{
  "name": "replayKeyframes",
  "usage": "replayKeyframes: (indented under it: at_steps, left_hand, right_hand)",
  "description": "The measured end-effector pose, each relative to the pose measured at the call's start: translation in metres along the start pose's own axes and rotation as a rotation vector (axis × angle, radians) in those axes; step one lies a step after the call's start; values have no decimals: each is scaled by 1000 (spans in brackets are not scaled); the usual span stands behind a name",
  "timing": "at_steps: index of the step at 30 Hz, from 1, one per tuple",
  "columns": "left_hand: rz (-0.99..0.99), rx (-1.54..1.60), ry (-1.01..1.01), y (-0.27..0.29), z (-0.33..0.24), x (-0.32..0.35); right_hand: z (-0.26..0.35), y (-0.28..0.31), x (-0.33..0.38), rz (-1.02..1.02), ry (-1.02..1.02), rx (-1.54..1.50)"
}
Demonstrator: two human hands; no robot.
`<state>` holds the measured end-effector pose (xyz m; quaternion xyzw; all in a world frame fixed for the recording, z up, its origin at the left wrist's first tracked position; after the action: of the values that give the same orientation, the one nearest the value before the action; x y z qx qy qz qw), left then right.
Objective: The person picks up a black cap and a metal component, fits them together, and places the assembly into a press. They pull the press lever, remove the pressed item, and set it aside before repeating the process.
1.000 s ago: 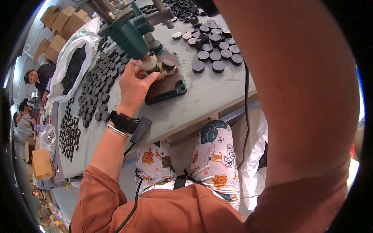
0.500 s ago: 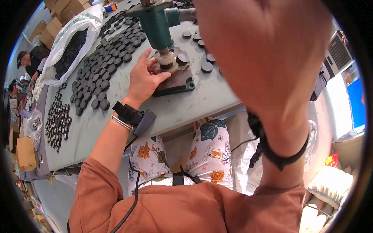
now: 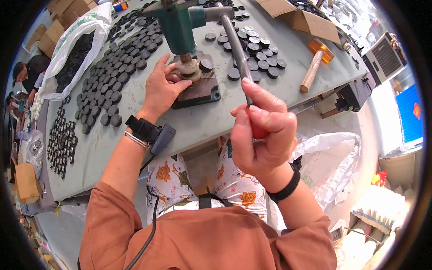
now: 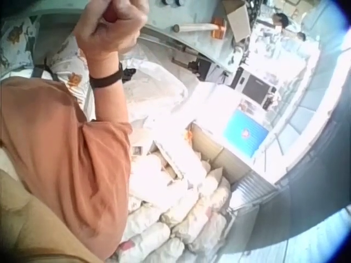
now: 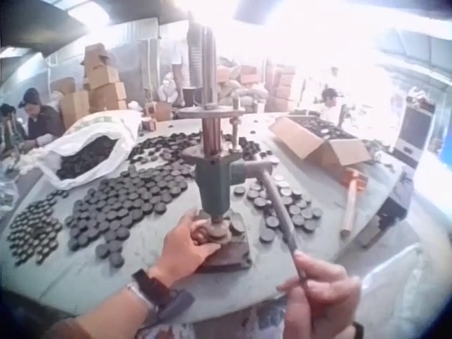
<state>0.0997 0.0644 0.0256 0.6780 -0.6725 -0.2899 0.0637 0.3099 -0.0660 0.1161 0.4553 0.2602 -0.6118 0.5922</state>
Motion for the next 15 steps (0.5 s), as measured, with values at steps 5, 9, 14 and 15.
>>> replayKeyframes:
  at_steps: [5,9,14,15]
  left_hand:
    - [-2,-124,31,-2,-2,-1]
    - [-8,-274,-3,-5,-3,-4]
    - [5,-204,33,-1,11,0]
    - [-1,-214,51,3,20,4]
  right_hand:
    - [7,4,1,-34,22,-21]
    - [6,5,-19,-22,-51,76]
    - [24,12,-76,183,-29,169]
    - [25,7,-101,76,-105,100]
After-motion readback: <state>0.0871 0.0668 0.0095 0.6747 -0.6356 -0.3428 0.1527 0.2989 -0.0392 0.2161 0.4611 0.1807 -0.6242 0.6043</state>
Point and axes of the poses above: each hand's wrist, its own x-axis away from the middle knuckle, its own y-axis out of the back of the hand, z = x × y, the point moved 9 cm from there along -x, towards the middle knuckle, and after that the axes turned 7 degrees about z, right-handed, at the moved point
